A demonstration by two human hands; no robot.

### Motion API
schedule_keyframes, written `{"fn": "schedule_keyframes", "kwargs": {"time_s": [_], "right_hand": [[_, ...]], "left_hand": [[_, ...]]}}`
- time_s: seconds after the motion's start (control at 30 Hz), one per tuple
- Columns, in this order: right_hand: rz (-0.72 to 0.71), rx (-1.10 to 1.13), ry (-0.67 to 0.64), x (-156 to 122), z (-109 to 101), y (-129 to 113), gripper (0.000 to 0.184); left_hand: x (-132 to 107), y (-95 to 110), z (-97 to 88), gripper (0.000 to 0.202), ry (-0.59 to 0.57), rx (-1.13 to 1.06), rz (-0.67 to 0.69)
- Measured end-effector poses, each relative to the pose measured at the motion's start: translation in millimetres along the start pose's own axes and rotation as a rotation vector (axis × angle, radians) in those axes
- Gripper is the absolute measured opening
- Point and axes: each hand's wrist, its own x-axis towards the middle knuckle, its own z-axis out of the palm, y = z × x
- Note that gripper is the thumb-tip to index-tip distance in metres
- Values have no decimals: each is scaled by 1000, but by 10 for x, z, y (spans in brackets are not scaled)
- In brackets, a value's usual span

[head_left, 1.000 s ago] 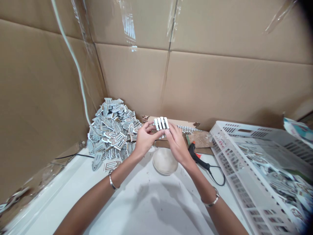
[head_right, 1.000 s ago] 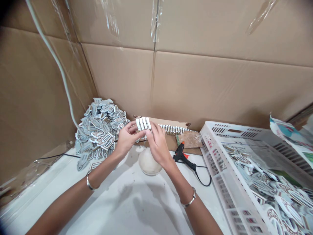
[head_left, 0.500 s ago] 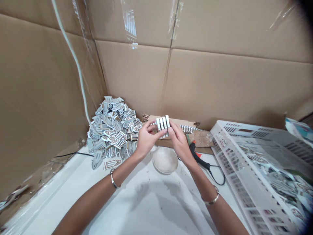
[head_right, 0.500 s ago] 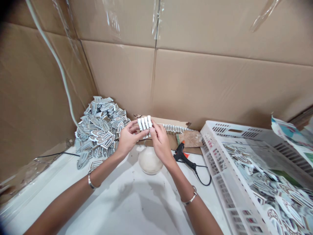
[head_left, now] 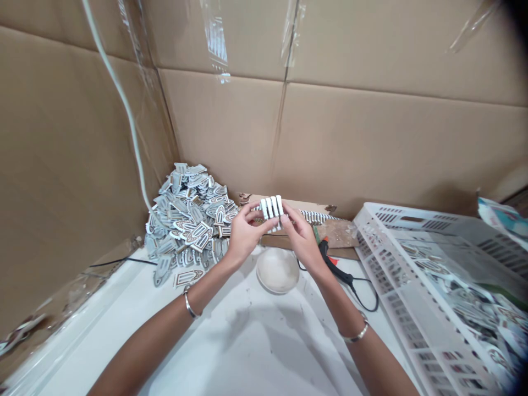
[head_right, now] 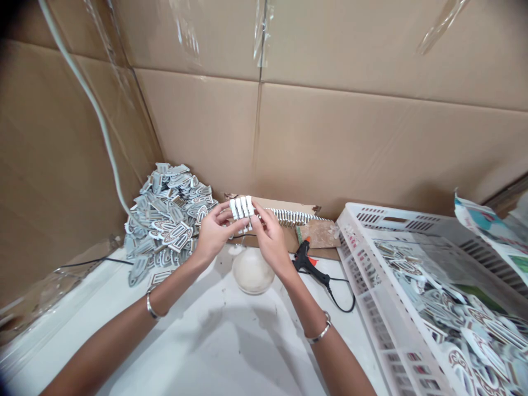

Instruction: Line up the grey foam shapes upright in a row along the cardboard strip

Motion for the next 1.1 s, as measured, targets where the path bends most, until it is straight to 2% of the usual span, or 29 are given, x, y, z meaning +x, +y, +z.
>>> {"fn": "schedule_keyframes", "kwargs": {"time_s": [0.23, 0.4, 0.57, 0.7, 0.8, 0.93, 1.1], "right_hand": [[30, 45, 14, 9, -14, 13, 41], [-10, 45, 56, -8, 7, 32, 30], [-111, -223, 58, -66, 30, -37, 32], [-271, -487, 15, -117, 88, -58, 51], [-340, -711, 60, -150, 163, -15, 59], [-354, -930, 190, -182, 246, 79, 53], [-339, -1029, 266, -197, 271, 156, 41]], "left_hand": [[-3, 0, -10, 62, -10, 11, 0], [2, 0, -4, 64, -5, 0, -13], [29, -12, -9, 64, 15, -40, -28], [51, -54, -15, 66, 58, -68, -52], [41, -106, 8, 70, 89, -97, -60], [-8, -205, 78, 73, 116, -114, -72], [-74, -333, 161, 71, 122, -129, -30]]}}
